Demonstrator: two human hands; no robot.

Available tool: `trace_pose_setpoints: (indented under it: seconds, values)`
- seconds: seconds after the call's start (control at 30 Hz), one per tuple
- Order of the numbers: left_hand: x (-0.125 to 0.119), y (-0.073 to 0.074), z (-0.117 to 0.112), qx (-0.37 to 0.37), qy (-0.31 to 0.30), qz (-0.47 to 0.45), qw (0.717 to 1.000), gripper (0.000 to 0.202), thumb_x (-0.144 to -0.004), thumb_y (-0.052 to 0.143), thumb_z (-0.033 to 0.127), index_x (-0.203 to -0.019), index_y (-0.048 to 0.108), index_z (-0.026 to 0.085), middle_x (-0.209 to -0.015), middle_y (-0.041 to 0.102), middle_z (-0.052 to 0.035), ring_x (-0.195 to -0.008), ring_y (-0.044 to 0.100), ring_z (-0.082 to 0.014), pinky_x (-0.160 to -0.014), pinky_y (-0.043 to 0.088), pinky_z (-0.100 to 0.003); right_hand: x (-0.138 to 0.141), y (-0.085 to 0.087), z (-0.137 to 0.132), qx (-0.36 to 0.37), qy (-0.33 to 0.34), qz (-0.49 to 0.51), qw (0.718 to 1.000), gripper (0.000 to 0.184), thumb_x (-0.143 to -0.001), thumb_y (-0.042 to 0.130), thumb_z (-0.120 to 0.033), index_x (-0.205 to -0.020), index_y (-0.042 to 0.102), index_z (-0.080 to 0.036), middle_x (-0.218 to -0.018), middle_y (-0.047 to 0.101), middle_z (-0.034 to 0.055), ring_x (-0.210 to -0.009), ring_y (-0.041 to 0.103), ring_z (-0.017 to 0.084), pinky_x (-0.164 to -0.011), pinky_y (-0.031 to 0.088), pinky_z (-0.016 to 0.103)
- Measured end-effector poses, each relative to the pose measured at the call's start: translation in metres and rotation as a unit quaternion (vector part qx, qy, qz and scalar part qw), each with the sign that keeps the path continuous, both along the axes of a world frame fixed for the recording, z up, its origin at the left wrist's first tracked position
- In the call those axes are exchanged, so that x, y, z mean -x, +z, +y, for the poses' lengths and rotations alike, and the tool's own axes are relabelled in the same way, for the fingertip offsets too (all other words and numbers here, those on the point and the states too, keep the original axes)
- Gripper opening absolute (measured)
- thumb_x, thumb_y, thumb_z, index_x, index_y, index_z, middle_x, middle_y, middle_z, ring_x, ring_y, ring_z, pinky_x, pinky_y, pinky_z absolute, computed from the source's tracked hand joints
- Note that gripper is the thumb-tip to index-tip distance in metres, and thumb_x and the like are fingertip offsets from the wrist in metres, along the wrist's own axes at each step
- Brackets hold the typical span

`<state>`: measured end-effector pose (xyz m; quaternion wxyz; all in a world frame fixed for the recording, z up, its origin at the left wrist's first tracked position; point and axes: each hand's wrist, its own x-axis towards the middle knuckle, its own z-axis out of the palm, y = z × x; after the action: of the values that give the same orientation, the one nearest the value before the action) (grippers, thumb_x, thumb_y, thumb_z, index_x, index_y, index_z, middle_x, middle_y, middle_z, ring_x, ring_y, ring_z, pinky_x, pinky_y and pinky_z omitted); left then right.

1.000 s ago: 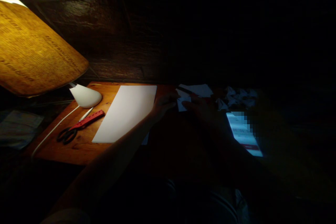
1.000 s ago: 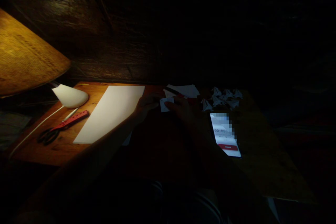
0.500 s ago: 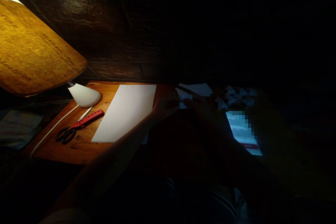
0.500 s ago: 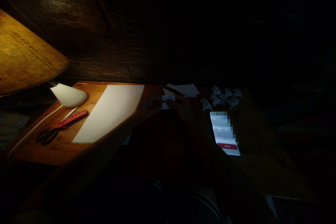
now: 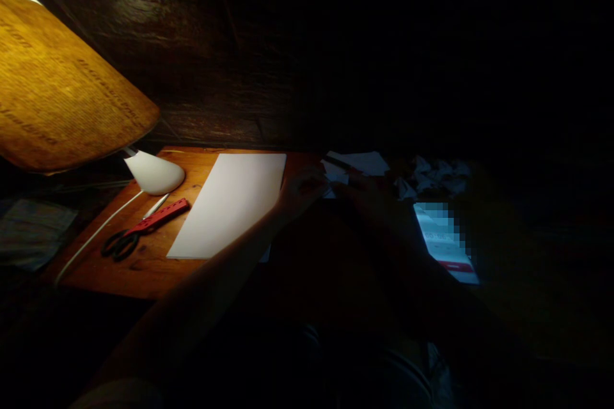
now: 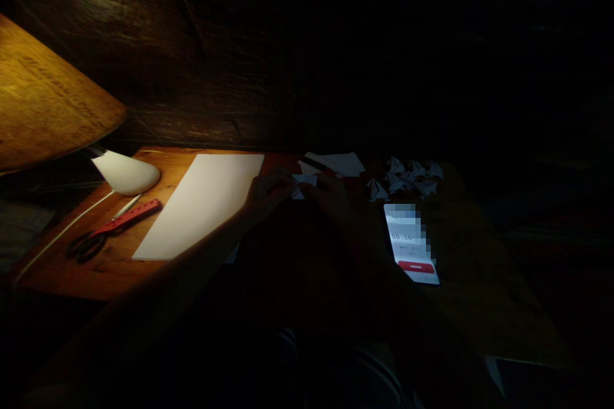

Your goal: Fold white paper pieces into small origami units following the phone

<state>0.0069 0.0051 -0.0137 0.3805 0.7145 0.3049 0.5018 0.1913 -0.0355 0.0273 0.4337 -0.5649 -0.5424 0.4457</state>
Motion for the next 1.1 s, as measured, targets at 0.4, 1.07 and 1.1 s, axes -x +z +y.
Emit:
trace_pose_setpoints:
  seconds: [0.4, 1.07, 1.1]
  values:
    - [-0.002, 0.004, -0.006, -0.046, 0.020, 0.012, 0.999, 0.014, -0.088, 0.072, 0.031, -0.086, 0.067, 0.019, -0.084, 0.069, -0.0032, -0.079, 0.065, -0.0154, -0.074, 0.052, -0.028, -0.001, -0.011, 0.003, -0.005, 0.027, -0.032, 0.999, 0.031, -0.076, 0.078, -0.052, -0.076, 0.078, -0.021, -0.078, 0.076, 0.0035, -0.077, 0.067, 0.020, -0.067, 0.050, 0.030]
    - [-0.002, 0.001, -0.005, -0.093, 0.018, 0.028, 0.995, 0.010, -0.092, 0.069, 0.026, -0.091, 0.072, 0.017, -0.088, 0.075, -0.0046, -0.080, 0.071, -0.0147, -0.075, 0.057, -0.026, -0.004, -0.010, 0.003, 0.013, 0.033, -0.041, 0.999, 0.026, -0.082, 0.072, -0.047, -0.076, 0.079, -0.023, -0.080, 0.077, 0.0036, -0.079, 0.068, 0.021, -0.070, 0.050, 0.031]
    - [-0.002, 0.000, -0.005, -0.096, 0.019, 0.027, 0.995, 0.009, -0.092, 0.068, 0.026, -0.090, 0.071, 0.017, -0.087, 0.075, -0.0043, -0.079, 0.071, -0.0145, -0.074, 0.057, -0.026, -0.005, -0.013, 0.004, 0.012, 0.037, -0.037, 0.999, 0.027, -0.082, 0.072, -0.048, -0.077, 0.079, -0.023, -0.082, 0.077, 0.0037, -0.079, 0.068, 0.021, -0.070, 0.050, 0.031]
